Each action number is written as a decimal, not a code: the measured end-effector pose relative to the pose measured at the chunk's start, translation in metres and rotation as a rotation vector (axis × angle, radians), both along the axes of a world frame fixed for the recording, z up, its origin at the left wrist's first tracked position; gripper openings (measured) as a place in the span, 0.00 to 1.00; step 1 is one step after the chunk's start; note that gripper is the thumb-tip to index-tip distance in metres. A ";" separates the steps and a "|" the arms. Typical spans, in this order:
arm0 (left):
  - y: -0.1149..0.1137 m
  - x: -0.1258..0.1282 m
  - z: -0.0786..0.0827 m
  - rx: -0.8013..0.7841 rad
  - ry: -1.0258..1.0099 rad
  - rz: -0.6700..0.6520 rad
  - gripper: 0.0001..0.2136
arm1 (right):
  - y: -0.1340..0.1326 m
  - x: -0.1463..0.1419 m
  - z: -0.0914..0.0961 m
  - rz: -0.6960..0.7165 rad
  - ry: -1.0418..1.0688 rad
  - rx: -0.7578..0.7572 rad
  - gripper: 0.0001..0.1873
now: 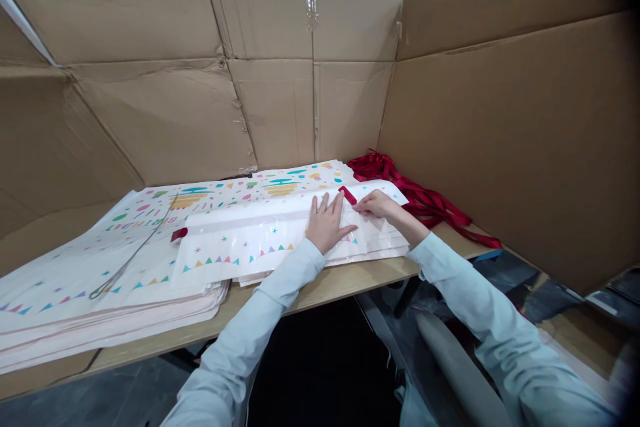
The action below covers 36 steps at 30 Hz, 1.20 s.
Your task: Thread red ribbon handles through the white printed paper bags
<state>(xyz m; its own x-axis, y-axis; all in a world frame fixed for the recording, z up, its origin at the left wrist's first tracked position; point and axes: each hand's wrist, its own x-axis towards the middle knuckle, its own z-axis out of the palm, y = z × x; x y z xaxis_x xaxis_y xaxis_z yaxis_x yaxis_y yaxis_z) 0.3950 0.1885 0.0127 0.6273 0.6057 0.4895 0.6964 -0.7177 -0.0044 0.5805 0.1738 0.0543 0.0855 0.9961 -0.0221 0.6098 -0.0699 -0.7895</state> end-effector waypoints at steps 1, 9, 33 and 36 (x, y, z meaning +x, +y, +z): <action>0.000 0.000 -0.001 -0.002 0.004 -0.003 0.40 | 0.000 0.001 0.000 0.001 0.006 -0.013 0.19; 0.008 -0.011 0.011 -0.184 -0.257 -0.160 0.27 | -0.010 -0.003 -0.008 -0.135 -0.128 0.184 0.26; -0.009 -0.297 0.023 -1.047 -1.502 0.381 0.11 | 0.000 -0.006 0.011 -0.241 0.148 0.020 0.08; -0.007 -0.294 0.017 -0.988 -1.677 0.360 0.10 | -0.001 -0.004 0.009 -0.222 0.220 -0.015 0.11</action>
